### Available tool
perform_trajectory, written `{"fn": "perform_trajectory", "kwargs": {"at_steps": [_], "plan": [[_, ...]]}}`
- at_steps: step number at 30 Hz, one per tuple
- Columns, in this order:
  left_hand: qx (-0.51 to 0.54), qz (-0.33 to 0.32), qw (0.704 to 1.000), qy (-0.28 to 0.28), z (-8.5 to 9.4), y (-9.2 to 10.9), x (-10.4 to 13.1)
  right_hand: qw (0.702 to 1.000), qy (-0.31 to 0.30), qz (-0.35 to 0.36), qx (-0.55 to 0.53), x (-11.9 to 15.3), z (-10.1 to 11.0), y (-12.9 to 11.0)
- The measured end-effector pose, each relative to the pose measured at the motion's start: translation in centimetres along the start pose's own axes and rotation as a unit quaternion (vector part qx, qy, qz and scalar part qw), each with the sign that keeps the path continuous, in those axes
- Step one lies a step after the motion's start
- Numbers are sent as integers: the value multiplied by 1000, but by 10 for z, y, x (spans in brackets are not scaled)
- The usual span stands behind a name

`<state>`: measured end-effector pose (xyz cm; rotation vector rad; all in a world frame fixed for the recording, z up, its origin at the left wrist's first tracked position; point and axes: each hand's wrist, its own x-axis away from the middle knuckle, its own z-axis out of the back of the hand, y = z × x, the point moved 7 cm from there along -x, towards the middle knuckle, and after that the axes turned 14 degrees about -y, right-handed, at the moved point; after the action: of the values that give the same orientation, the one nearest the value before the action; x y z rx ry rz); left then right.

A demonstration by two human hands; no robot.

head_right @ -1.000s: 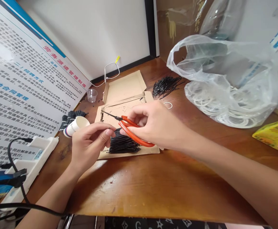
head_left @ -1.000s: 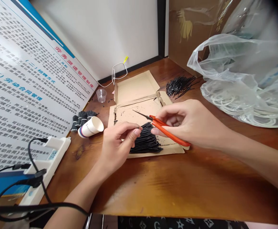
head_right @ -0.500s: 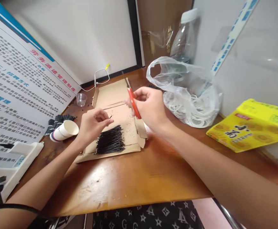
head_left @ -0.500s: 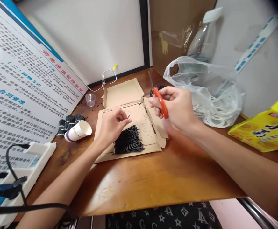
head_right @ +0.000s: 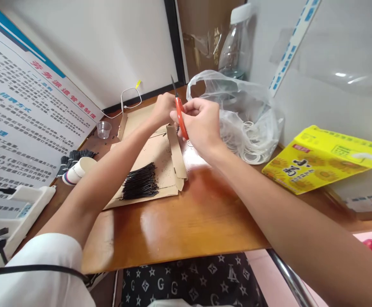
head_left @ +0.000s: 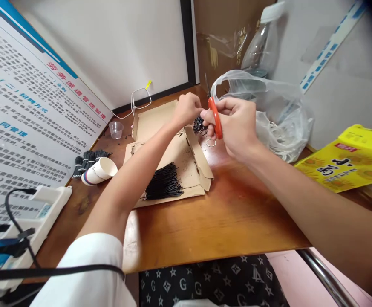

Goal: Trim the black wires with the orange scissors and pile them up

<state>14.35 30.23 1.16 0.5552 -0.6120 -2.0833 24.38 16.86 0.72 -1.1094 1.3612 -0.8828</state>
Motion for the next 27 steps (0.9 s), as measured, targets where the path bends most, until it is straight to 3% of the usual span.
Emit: {"fn": "perform_trajectory", "kwargs": {"at_steps": [3,5,8,12,17,20,25,27], "plan": [[-110,15,993,-42,19,7,44,998,-63,-10,-3,1,-6,-6],[-140,29,986,-80,31,8,86,999,-36,-2,-7,3,-3,-9],[-160,34,972,-167,34,5,152,1000,0,12,-14,3,-1,-9],[-177,54,967,-174,28,-10,211,1000,-6,28,-2,3,-6,-3],[-177,49,977,-107,21,-16,224,999,-30,25,30,4,-8,5],[-155,37,984,-76,26,-11,226,997,-58,22,35,8,-15,3],[30,56,998,6,42,-7,241,975,-209,3,73,27,-55,-1],[118,56,991,24,43,-4,245,953,-267,5,146,37,-71,-1]]}}
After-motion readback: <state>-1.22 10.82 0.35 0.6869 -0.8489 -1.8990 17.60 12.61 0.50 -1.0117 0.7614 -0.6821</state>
